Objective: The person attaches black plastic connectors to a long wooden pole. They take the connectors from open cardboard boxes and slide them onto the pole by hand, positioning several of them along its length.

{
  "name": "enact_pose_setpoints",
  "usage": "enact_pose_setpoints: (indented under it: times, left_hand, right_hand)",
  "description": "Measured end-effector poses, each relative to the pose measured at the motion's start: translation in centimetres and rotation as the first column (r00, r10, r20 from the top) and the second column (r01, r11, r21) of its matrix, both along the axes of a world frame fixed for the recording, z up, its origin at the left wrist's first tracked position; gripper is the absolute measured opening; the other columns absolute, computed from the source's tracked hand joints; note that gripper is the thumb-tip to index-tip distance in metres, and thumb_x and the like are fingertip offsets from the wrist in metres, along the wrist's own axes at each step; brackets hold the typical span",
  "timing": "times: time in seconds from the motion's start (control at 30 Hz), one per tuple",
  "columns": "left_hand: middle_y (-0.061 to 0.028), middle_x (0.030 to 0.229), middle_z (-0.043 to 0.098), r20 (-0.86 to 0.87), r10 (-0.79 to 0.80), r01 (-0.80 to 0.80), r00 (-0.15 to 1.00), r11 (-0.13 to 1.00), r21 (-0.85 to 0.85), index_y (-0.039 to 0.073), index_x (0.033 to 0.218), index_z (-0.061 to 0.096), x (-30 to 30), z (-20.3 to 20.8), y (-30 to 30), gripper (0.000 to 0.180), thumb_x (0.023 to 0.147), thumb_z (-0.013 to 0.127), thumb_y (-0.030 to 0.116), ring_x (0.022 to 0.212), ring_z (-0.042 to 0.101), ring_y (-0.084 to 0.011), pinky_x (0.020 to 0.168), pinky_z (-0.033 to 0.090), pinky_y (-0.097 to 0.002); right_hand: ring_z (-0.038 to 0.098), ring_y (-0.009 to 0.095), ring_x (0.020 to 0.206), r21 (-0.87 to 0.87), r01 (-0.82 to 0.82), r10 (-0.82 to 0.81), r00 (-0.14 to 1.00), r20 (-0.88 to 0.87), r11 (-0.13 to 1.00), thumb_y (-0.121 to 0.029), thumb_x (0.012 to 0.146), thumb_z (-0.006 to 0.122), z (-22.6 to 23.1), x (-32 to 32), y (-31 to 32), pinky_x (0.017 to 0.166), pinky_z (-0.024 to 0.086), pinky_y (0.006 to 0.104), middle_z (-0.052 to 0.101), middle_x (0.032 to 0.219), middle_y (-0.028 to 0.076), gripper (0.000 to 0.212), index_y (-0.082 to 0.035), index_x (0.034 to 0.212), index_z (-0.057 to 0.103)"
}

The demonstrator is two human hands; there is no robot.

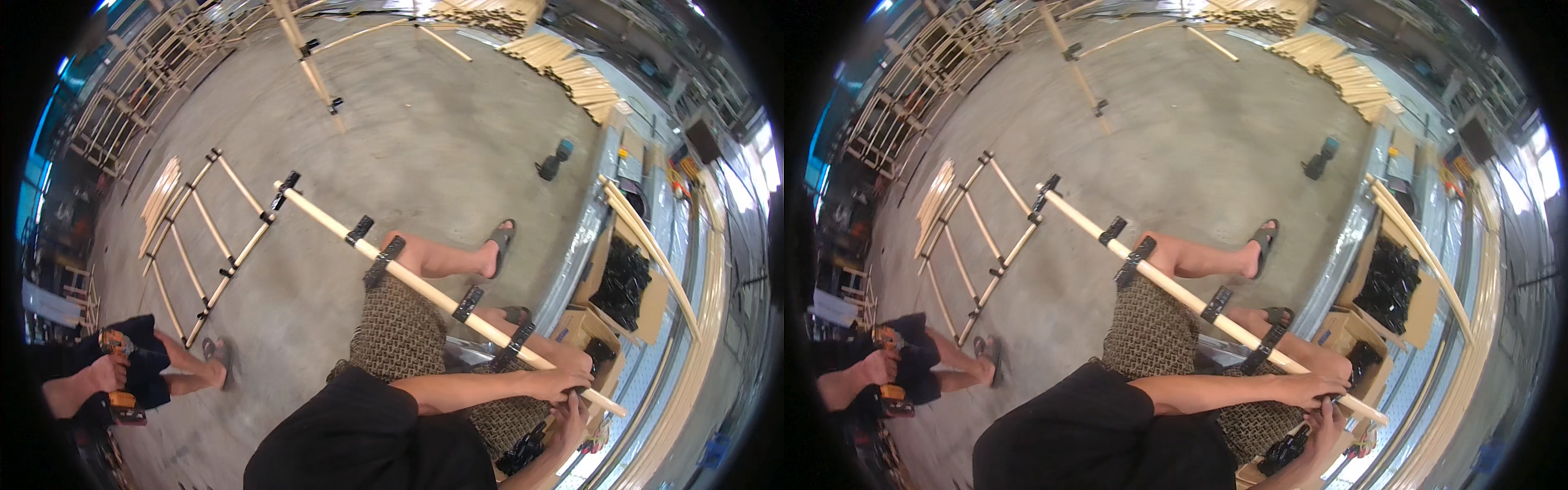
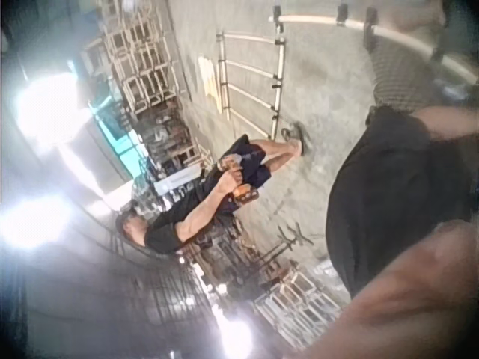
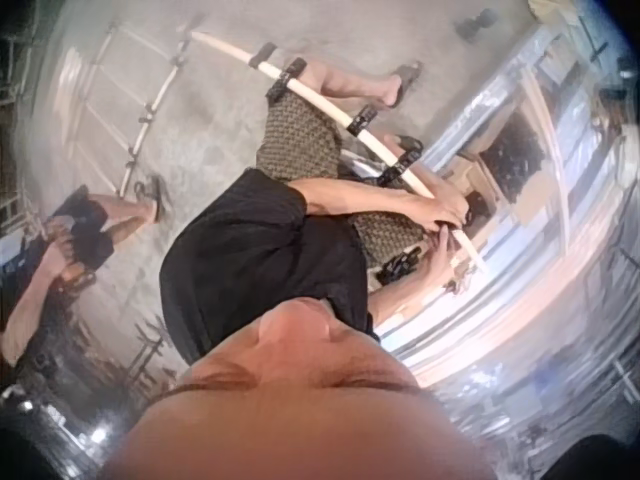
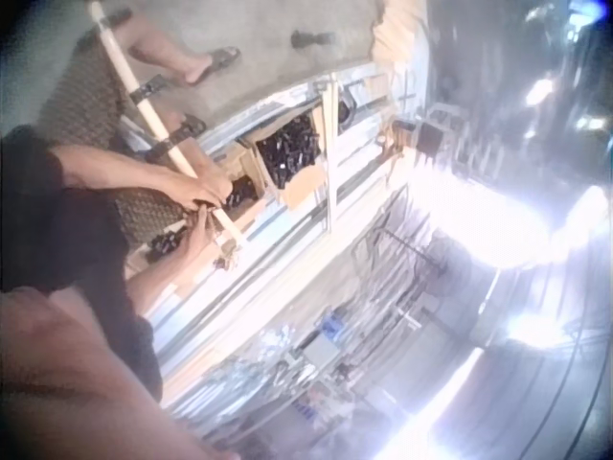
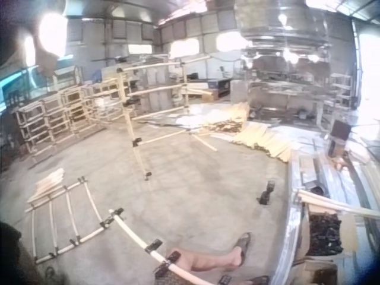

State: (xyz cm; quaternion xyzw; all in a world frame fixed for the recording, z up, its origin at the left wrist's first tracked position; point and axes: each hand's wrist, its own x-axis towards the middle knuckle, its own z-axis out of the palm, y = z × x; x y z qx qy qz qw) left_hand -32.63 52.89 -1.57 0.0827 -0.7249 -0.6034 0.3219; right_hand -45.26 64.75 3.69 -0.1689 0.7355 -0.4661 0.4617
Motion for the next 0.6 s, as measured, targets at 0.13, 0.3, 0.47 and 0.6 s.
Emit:
enact_pose_setpoints:
  times: [0.13, 0.3, 0.47, 0.6]
  left_hand:
    - [-0.0209, 0.119, 0.064, 0.066, -0.049, 0.045, 0.997, 0.997, 0.068, 0.000, 0.128, 0.057, -0.4, -1.9, 0.1, 0.038, 0.092, 0.063, 0.011, 0.113, 0.062, -0.0332, 0.097, 0.049, -0.0411]
    - [-0.0200, 0.131, 0.060, 0.105, -0.023, 0.021, 0.994, 0.999, 0.024, -0.001, 0.137, 0.052, 0.5, 1.6, -1.9, 0.053, 0.088, 0.070, 0.009, 0.124, 0.057, -0.0315, 0.106, 0.044, -0.0418]
    - [-0.0212, 0.128, 0.061, 0.279, 0.028, -0.005, 0.960, 0.997, -0.081, -0.001, 0.131, 0.055, 1.4, 1.7, -3.5, 0.051, 0.087, 0.072, 0.015, 0.123, 0.056, -0.0370, 0.104, 0.045, -0.0416]
    - [-0.0199, 0.125, 0.063, 0.344, 0.047, -0.004, 0.938, 0.992, -0.126, -0.002, 0.125, 0.059, 1.5, 1.1, -3.0, 0.044, 0.087, 0.072, 0.015, 0.118, 0.059, -0.0366, 0.100, 0.047, -0.0413]
  right_hand:
    - [0.070, 0.018, 0.072, 0.016, -0.026, 0.027, 0.999, -0.021, 1.000, -0.024, 0.091, 0.072, 0.9, 0.2, -1.2, 0.062, 0.056, 0.0272, 0.072, 0.086, 0.011, 0.033, 0.004, 0.107, 0.068]
    - [0.069, 0.014, 0.073, -0.043, -0.085, 0.079, 0.989, -0.122, 0.995, -0.020, 0.089, 0.073, 0.0, -1.4, -2.0, 0.066, 0.056, 0.0272, 0.074, 0.089, 0.012, 0.032, 0.008, 0.105, 0.071]
    - [0.064, 0.008, 0.070, -0.106, 0.062, -0.103, 0.888, -0.448, 0.992, -0.022, 0.086, 0.077, 0.8, -4.5, 0.8, 0.063, 0.049, 0.0259, 0.073, 0.078, 0.006, 0.034, 0.007, 0.104, 0.073]
    - [0.065, 0.010, 0.076, -0.313, 0.269, -0.390, 0.808, -0.441, 0.911, -0.013, 0.089, 0.074, 0.5, -8.8, 3.0, 0.069, 0.052, 0.0262, 0.074, 0.088, 0.006, 0.029, 0.009, 0.108, 0.072]
